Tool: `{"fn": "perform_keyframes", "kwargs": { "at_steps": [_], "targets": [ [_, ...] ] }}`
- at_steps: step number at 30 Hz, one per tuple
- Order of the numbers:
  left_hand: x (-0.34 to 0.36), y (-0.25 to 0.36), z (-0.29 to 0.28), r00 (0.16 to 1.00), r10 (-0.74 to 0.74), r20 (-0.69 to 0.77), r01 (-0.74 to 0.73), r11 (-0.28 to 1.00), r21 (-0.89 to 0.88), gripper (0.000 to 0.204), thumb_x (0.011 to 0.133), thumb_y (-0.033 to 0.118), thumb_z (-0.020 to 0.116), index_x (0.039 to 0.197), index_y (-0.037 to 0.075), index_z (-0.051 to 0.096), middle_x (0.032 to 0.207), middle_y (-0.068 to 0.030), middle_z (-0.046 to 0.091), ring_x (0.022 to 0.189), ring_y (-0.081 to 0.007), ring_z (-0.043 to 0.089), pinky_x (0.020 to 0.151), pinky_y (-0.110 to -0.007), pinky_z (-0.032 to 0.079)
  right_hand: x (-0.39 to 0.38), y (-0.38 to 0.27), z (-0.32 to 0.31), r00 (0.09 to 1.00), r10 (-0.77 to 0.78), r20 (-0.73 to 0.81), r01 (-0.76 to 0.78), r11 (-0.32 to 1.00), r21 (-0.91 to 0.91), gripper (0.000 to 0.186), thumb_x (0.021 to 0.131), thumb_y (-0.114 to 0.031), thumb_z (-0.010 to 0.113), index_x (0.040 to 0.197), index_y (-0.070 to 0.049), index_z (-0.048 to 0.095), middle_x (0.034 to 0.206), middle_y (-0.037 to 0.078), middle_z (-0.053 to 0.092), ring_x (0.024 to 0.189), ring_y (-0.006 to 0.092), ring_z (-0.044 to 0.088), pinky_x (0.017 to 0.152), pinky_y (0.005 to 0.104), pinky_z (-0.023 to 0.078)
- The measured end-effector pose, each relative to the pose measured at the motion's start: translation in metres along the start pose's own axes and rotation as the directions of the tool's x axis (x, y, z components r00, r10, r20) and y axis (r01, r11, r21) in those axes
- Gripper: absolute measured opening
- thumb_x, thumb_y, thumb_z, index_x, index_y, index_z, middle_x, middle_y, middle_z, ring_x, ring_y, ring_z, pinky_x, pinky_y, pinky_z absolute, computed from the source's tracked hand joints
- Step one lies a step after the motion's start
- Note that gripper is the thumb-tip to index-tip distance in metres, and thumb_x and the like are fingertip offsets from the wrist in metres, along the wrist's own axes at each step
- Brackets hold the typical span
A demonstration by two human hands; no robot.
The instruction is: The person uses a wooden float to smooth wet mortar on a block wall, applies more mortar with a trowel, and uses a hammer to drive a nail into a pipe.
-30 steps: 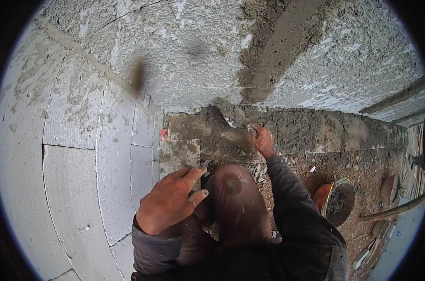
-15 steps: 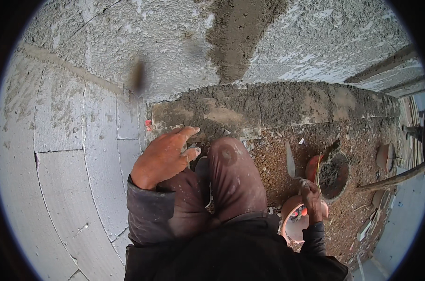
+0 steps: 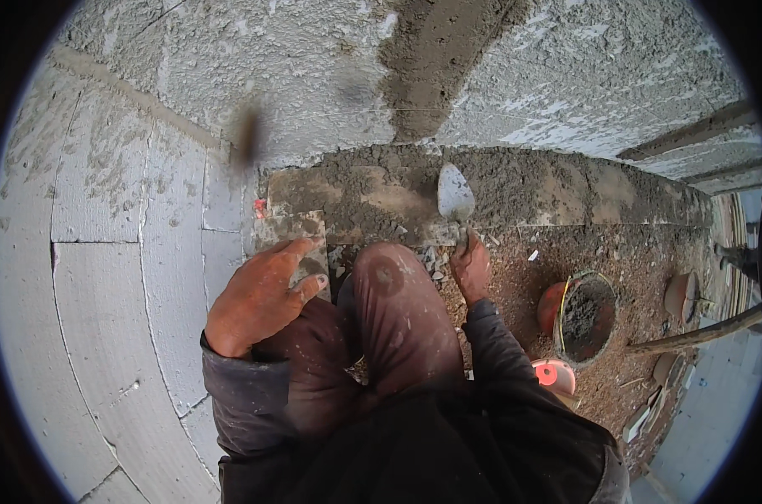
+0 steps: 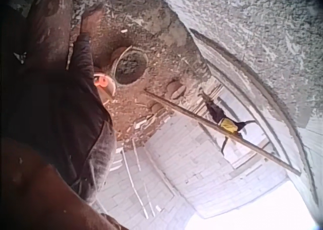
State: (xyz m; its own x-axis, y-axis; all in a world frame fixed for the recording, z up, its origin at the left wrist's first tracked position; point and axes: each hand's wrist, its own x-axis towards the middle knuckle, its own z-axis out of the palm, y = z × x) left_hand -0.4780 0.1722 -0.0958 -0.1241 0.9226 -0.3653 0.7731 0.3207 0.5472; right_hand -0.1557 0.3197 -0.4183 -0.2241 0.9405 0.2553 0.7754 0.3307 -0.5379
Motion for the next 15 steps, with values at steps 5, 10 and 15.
{"fn": "perform_keyframes", "kwargs": {
  "at_steps": [5, 10, 15],
  "targets": [
    [-0.019, -0.017, -0.002, 0.997, -0.036, -0.074, 0.035, 0.999, -0.013, 0.051, 0.094, 0.021, 0.072, 0.140, 0.002, 0.058, 0.135, -0.0255, 0.063, 0.129, -0.0422, 0.058, 0.107, -0.042, 0.047, -0.008, 0.037, -0.020, 0.969, 0.089, 0.232, -0.078, 0.995, -0.054, 0.031, 0.098, -0.031, 0.063, 0.116, -0.007, 0.071, 0.095, 0.025, 0.072, 0.088, 0.0501, 0.068, 0.075, 0.0595, 0.054],
    [-0.015, -0.008, -0.005, 0.996, -0.082, -0.028, 0.080, 0.994, -0.076, 0.050, 0.094, 0.019, 0.072, 0.139, 0.002, 0.058, 0.135, -0.0249, 0.064, 0.129, -0.0414, 0.058, 0.107, -0.042, 0.047, -0.084, 0.044, -0.072, 0.809, 0.344, 0.478, -0.256, 0.936, -0.240, 0.034, 0.097, -0.037, 0.062, 0.118, -0.012, 0.073, 0.099, 0.026, 0.073, 0.094, 0.0497, 0.068, 0.081, 0.0594, 0.054],
    [0.000, 0.003, -0.007, 0.998, -0.058, 0.016, 0.059, 0.997, -0.042, 0.051, 0.093, 0.018, 0.072, 0.140, 0.002, 0.058, 0.136, -0.0246, 0.063, 0.129, -0.0411, 0.058, 0.107, -0.042, 0.047, -0.089, 0.036, -0.042, 0.829, 0.371, 0.418, -0.348, 0.928, -0.133, 0.028, 0.096, -0.027, 0.065, 0.106, -0.003, 0.075, 0.094, 0.028, 0.071, 0.091, 0.0481, 0.069, 0.077, 0.0537, 0.056]
  ]
}}
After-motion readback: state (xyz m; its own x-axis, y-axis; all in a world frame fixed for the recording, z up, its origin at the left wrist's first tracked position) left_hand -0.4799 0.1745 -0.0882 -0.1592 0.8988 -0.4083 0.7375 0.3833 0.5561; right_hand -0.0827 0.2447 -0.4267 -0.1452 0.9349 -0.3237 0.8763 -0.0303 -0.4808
